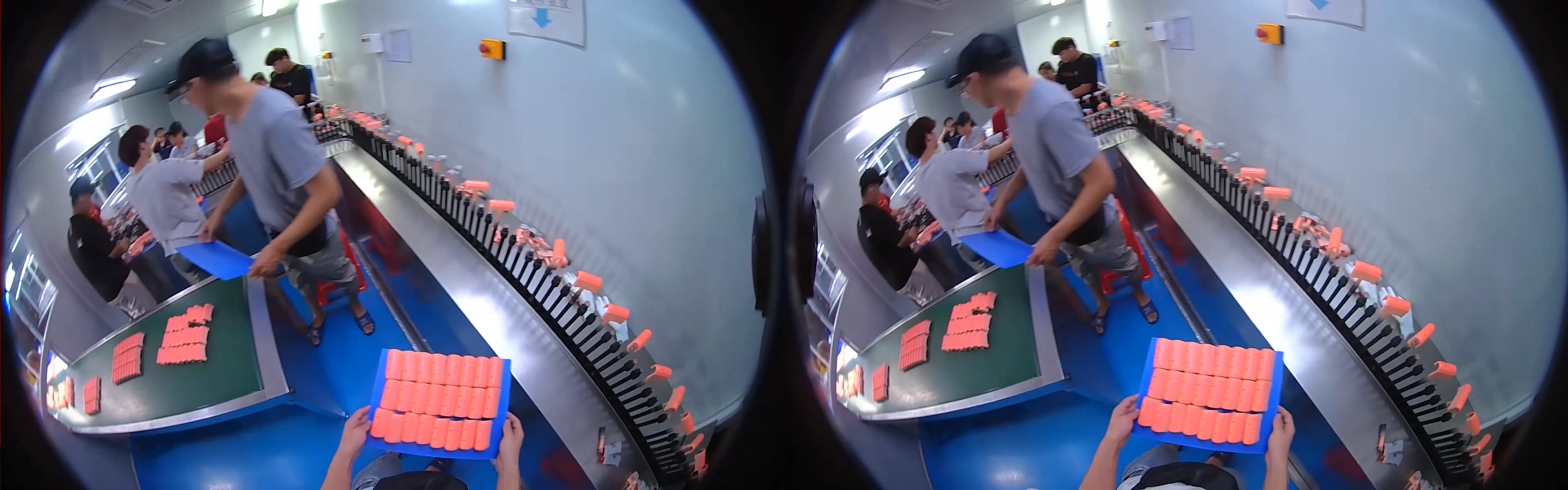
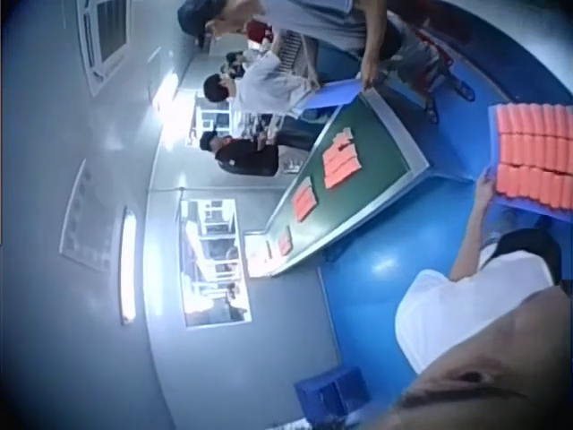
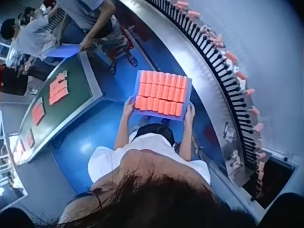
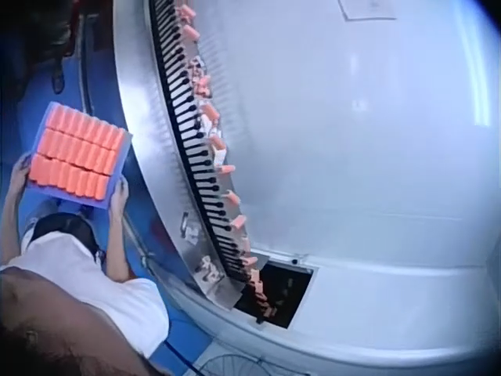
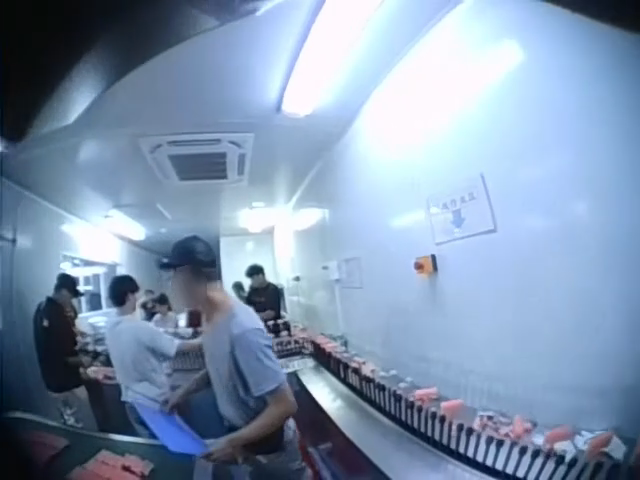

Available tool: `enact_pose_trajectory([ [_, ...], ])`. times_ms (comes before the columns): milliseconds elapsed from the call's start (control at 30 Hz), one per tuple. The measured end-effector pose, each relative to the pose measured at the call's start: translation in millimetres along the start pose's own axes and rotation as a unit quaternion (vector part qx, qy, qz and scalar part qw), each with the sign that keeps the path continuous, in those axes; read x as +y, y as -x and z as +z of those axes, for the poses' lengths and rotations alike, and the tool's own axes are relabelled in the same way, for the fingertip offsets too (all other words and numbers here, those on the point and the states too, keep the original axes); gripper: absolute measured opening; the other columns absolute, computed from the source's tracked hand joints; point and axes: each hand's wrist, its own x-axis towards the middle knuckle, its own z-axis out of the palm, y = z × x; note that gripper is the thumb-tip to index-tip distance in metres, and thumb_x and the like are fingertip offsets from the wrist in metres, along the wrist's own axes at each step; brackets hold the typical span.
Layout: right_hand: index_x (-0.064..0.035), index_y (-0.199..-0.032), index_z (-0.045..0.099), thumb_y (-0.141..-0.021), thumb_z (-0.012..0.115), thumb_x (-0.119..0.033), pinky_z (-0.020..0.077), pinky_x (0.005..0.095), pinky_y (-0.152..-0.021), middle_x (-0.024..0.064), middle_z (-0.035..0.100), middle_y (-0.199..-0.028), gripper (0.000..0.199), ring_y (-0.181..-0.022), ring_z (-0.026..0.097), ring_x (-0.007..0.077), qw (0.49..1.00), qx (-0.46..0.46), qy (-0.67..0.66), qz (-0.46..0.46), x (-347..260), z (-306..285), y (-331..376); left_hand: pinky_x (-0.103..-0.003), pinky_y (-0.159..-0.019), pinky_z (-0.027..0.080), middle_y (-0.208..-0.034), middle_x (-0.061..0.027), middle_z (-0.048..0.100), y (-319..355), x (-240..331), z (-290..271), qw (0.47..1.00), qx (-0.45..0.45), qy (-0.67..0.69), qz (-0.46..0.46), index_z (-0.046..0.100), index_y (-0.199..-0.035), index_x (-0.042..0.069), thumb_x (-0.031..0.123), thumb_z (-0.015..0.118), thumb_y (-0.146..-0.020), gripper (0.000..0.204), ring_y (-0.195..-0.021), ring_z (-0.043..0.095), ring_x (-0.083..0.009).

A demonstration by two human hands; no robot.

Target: Placing red rectangular objects onto a rotating conveyor belt system.

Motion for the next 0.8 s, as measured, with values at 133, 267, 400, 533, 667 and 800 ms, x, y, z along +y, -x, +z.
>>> enact_pose_trajectory([
  [133, 0.0019, -0.124, 0.059, -0.103, 0.047, -0.013, 0.0470, 0.0287, -0.093, 0.0090, 0.064, -0.114, 0.028, -0.102, 0.059, 0.0150, 0.995, -0.096, 0.035, 0.005, -35, 85, 58, -0.033, -0.100, 0.047, -0.127, -0.0164, 0.062, 77, 60, -69, 0.992, 0.114, 0.040, 0.025, 0.049, -0.135, -0.005, -0.009, 0.043, -0.087, 0.048, -0.116, 0.060, -0.0232],
  [267, 0.0004, -0.127, 0.059, -0.102, 0.048, -0.011, 0.0454, 0.0269, -0.090, 0.0083, 0.062, -0.117, 0.030, -0.104, 0.057, 0.0147, 0.980, -0.188, 0.052, 0.035, -34, 156, 115, -0.033, -0.099, 0.048, -0.126, -0.0155, 0.062, 132, 77, -150, 0.977, 0.188, 0.074, 0.066, 0.052, -0.132, -0.005, -0.010, 0.043, -0.086, 0.047, -0.115, 0.061, -0.0233],
  [400, -0.0005, -0.131, 0.058, -0.100, 0.050, -0.011, 0.0440, 0.0299, -0.098, 0.0124, 0.062, -0.125, 0.033, -0.114, 0.057, 0.0199, 0.962, -0.243, 0.126, 0.021, -17, 243, 190, -0.033, -0.097, 0.050, -0.124, -0.0149, 0.063, 183, 109, -245, 0.961, 0.252, 0.084, 0.082, 0.053, -0.131, -0.006, -0.010, 0.043, -0.086, 0.047, -0.112, 0.063, -0.0221],
  [533, -0.0001, -0.132, 0.058, -0.099, 0.050, -0.008, 0.0432, 0.0305, -0.100, 0.0119, 0.061, -0.128, 0.034, -0.115, 0.057, 0.0201, 0.952, -0.274, 0.111, 0.078, 2, 333, 267, -0.033, -0.096, 0.051, -0.125, -0.0159, 0.064, 215, 132, -355, 0.948, 0.284, 0.100, 0.098, 0.053, -0.131, -0.007, -0.012, 0.043, -0.086, 0.047, -0.111, 0.064, -0.0227],
  [667, -0.0012, -0.133, 0.058, -0.098, 0.050, -0.004, 0.0437, 0.0300, -0.099, 0.0101, 0.063, -0.126, 0.036, -0.114, 0.057, 0.0189, 0.940, -0.298, 0.131, 0.104, 12, 404, 323, -0.033, -0.097, 0.050, -0.124, -0.0153, 0.064, 243, 164, -434, 0.944, 0.302, 0.093, 0.091, 0.053, -0.131, -0.007, -0.012, 0.043, -0.085, 0.047, -0.111, 0.064, -0.0226],
  [800, -0.0002, -0.129, 0.061, -0.097, 0.053, -0.006, 0.0428, 0.0303, -0.100, 0.0096, 0.064, -0.124, 0.034, -0.115, 0.057, 0.0193, 0.930, -0.307, 0.163, 0.117, 8, 455, 370, -0.033, -0.095, 0.051, -0.123, -0.0151, 0.064, 271, 184, -486, 0.934, 0.333, 0.117, 0.058, 0.053, -0.130, -0.007, -0.011, 0.041, -0.086, 0.046, -0.110, 0.064, -0.0227],
])
